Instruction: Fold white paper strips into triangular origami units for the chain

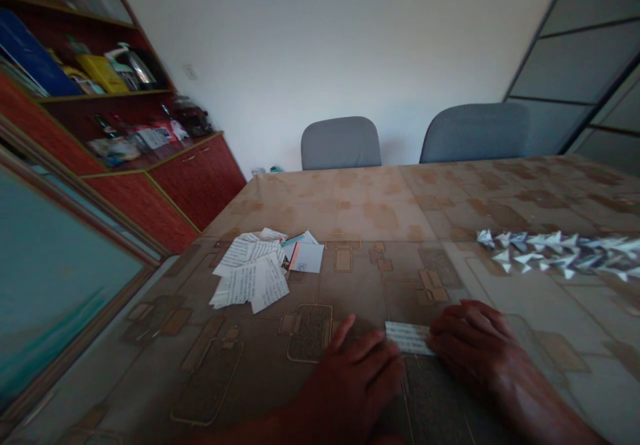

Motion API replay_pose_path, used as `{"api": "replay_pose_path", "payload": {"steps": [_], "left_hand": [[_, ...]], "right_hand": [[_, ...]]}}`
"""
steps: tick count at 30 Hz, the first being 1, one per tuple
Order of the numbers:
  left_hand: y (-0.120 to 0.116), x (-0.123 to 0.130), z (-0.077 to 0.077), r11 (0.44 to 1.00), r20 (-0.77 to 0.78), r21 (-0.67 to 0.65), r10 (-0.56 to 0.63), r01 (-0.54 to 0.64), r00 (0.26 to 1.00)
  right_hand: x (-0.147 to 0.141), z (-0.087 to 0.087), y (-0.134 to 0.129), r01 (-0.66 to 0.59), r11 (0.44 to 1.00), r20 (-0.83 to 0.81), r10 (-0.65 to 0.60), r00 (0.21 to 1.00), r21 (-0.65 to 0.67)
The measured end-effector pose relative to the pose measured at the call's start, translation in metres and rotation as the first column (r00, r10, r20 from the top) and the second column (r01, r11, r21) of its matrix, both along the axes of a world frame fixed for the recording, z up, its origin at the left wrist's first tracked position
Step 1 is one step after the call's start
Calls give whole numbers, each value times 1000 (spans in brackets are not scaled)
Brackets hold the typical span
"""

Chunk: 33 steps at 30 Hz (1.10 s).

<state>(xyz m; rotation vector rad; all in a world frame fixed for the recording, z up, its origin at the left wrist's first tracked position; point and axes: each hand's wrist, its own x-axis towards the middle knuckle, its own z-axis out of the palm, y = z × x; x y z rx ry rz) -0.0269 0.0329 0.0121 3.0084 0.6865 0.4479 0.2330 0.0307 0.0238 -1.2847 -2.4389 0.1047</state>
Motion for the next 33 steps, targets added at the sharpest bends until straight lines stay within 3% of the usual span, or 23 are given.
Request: {"api": "replay_pose_path", "payload": {"steps": [5, 9, 13, 17, 27, 30, 33], "left_hand": [[-2, -3, -1, 1000, 52, 4, 22, -23, 998], [-2, 2, -10, 1000, 88, 4, 24, -24, 996], [-2, 3, -15, 999, 128, 13, 30, -32, 991], [-2, 2, -13, 1000, 129, -15, 29, -27, 991], [-2, 0, -8, 997, 96, -69, 33, -26, 995], [-2, 1, -9, 995, 111, -101, 33, -21, 993], [1, 4, -3, 982, 144, -189, 53, -25, 988]], "right_hand": [[-8, -7, 0, 173, 985, -84, -173, 981, -12], [-30, -17, -1, 362, 929, -150, -348, 926, 82], [-47, -32, -1, 358, 926, -119, -344, 931, 121], [-42, -41, -3, 386, 915, -112, -374, 921, 120], [-8, -45, -8, 436, 897, -68, -432, 899, 71], [2, -44, -9, 406, 910, -87, -399, 913, 87], [4, -32, -7, 304, 947, -120, -291, 949, 105]]}}
